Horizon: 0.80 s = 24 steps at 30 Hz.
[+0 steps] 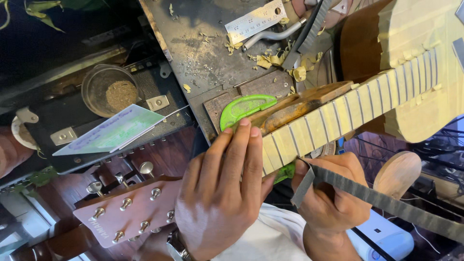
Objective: The person sands the fretboard of a guitar using a sanding strip. They hold the guitar neck with the left hand and move the sanding strip back and forth along the fretboard with the right hand. The guitar is clamped in a green vise on a workbench.
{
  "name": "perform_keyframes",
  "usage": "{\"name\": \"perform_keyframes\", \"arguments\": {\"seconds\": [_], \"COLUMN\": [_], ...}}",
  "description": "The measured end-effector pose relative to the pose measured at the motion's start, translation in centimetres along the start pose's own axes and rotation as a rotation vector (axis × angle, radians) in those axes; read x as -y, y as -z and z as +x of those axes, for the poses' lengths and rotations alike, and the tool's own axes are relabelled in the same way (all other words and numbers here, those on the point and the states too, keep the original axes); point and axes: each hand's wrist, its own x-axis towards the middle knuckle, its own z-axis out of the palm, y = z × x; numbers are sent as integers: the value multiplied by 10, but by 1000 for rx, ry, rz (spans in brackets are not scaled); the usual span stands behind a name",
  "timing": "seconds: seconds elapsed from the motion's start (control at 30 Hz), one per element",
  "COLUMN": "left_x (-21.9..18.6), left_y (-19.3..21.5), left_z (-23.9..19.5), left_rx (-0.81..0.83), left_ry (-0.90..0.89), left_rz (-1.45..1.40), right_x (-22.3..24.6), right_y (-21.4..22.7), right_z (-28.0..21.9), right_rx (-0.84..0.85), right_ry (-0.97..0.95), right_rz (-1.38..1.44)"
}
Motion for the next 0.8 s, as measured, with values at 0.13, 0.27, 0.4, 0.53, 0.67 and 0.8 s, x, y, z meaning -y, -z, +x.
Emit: {"name": "perform_keyframes", "arguments": {"seconds": [0.13,0.27,0.4,0.53,0.67,0.8], "left_x": [1,0,1,2,-1,2], "left_y": [-2,-1,-1,0,1,1], "left_z": [-1,-3,-3,-1,-1,-2], "left_rx": [-5,34,34,28,37,38], "left_ry": [-4,-3,7,-7,1,-6], "left_rz": [3,-10,-15,-11,-8,-6], "right_x": [1,10,9,3,5,1], "right_y": [-2,-11,0,-5,-7,5], "right_z": [4,34,25,26,38,13], "right_rx": [0,84,111,105,124,132], "right_ry": [-7,6,55,72,106,72], "right_rz": [-111,-336,-279,-257,-252,-272]}}
